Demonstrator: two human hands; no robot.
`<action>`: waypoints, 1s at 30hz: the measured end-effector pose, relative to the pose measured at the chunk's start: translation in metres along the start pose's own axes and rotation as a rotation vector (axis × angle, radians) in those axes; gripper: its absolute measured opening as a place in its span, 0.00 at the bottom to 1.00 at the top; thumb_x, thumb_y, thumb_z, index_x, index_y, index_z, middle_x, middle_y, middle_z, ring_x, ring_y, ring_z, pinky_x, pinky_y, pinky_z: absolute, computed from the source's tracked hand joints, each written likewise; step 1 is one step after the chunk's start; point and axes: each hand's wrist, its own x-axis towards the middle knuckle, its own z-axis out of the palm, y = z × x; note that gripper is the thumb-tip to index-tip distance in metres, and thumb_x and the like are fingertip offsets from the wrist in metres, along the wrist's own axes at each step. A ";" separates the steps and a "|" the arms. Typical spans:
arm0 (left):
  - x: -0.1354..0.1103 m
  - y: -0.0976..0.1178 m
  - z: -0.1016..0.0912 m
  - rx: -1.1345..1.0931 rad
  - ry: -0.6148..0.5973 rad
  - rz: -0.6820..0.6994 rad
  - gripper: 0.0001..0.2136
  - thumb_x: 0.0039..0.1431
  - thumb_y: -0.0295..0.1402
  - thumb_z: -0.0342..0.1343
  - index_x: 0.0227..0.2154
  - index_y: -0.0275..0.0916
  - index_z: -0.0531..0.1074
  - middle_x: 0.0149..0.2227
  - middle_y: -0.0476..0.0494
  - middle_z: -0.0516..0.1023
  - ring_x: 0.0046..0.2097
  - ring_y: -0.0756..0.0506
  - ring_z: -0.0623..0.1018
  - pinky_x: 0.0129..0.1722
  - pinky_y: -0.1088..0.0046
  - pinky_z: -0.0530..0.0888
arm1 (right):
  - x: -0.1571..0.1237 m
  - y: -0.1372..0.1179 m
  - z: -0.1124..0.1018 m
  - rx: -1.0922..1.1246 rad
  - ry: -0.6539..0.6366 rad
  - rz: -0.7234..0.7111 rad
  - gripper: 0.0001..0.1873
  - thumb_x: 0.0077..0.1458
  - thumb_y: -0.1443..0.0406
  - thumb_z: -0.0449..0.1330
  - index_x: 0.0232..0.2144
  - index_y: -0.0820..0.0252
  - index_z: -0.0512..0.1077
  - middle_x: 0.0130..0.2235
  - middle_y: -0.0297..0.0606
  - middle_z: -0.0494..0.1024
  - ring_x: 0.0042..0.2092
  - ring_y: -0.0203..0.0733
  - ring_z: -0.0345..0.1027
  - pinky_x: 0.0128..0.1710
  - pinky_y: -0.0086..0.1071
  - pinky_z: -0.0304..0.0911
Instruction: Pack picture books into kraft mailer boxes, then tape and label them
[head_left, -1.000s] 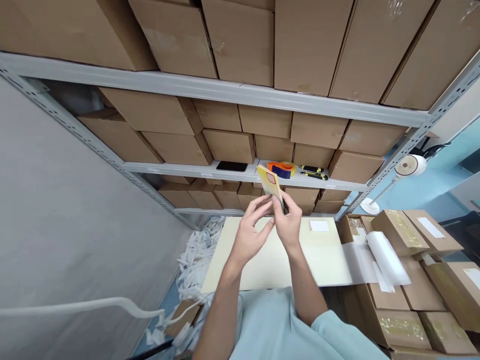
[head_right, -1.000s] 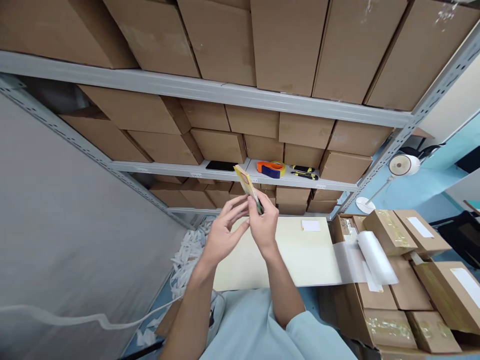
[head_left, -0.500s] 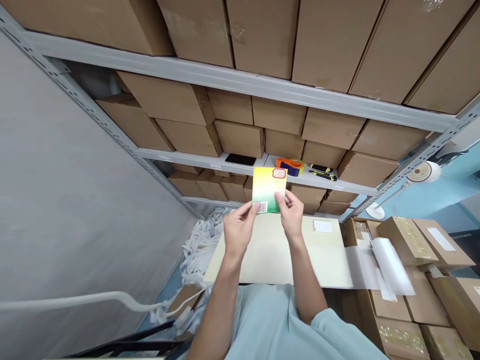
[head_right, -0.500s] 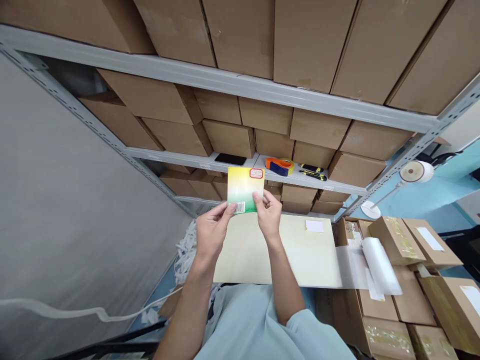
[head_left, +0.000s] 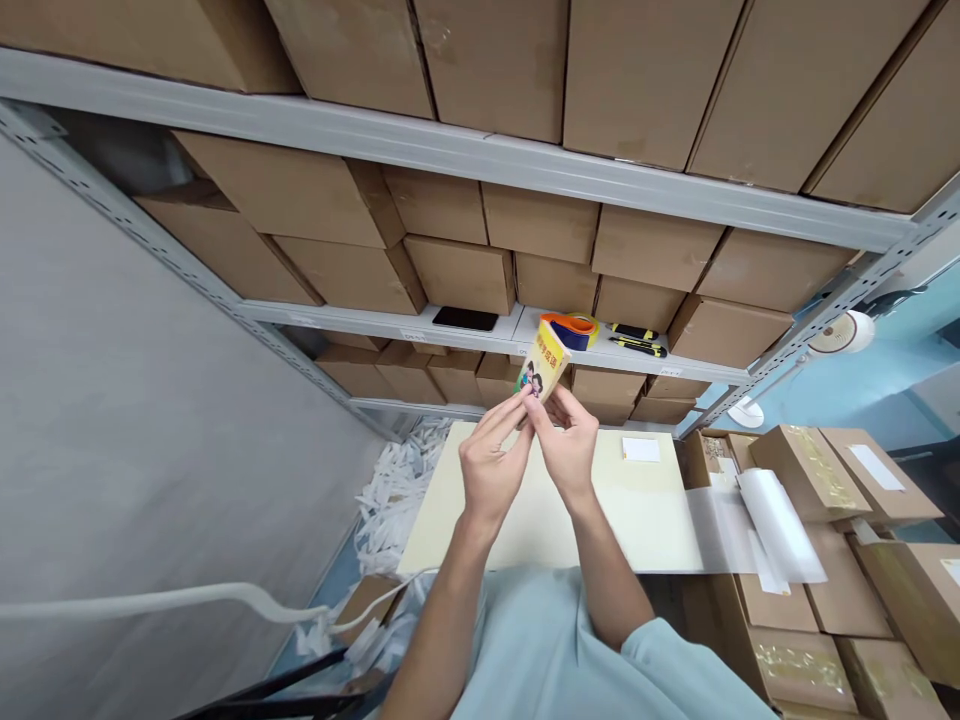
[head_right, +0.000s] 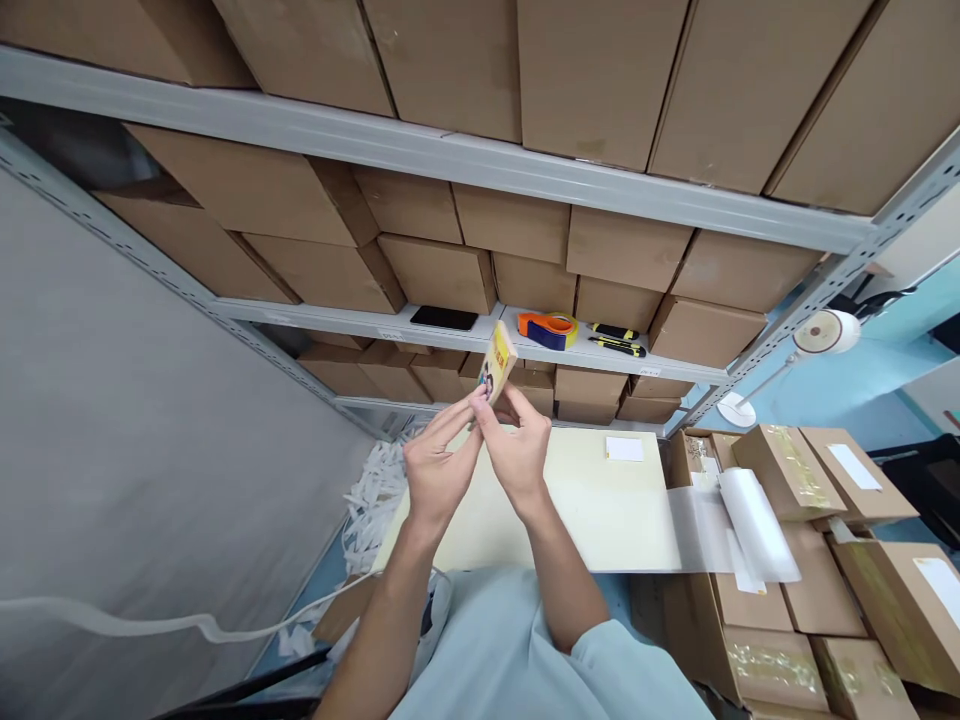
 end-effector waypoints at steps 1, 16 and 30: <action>0.001 -0.001 0.001 -0.004 -0.054 0.020 0.12 0.72 0.40 0.64 0.52 0.46 0.87 0.57 0.39 0.87 0.59 0.38 0.86 0.64 0.54 0.82 | 0.003 0.001 -0.003 0.003 0.008 0.001 0.26 0.66 0.45 0.68 0.53 0.58 0.85 0.50 0.42 0.90 0.51 0.51 0.85 0.55 0.41 0.82; -0.001 -0.021 -0.014 -0.467 -0.079 -0.690 0.25 0.55 0.54 0.76 0.43 0.37 0.88 0.42 0.38 0.88 0.44 0.39 0.86 0.47 0.64 0.83 | 0.022 0.003 -0.039 0.185 -0.183 0.180 0.26 0.57 0.43 0.75 0.45 0.57 0.86 0.45 0.42 0.90 0.47 0.51 0.85 0.45 0.38 0.82; -0.014 -0.005 -0.001 -0.070 0.187 -0.265 0.15 0.68 0.46 0.67 0.45 0.40 0.88 0.48 0.40 0.90 0.49 0.39 0.87 0.55 0.61 0.82 | -0.008 -0.013 -0.014 -0.144 0.015 -0.089 0.22 0.69 0.49 0.66 0.56 0.54 0.84 0.58 0.45 0.86 0.58 0.52 0.82 0.63 0.46 0.78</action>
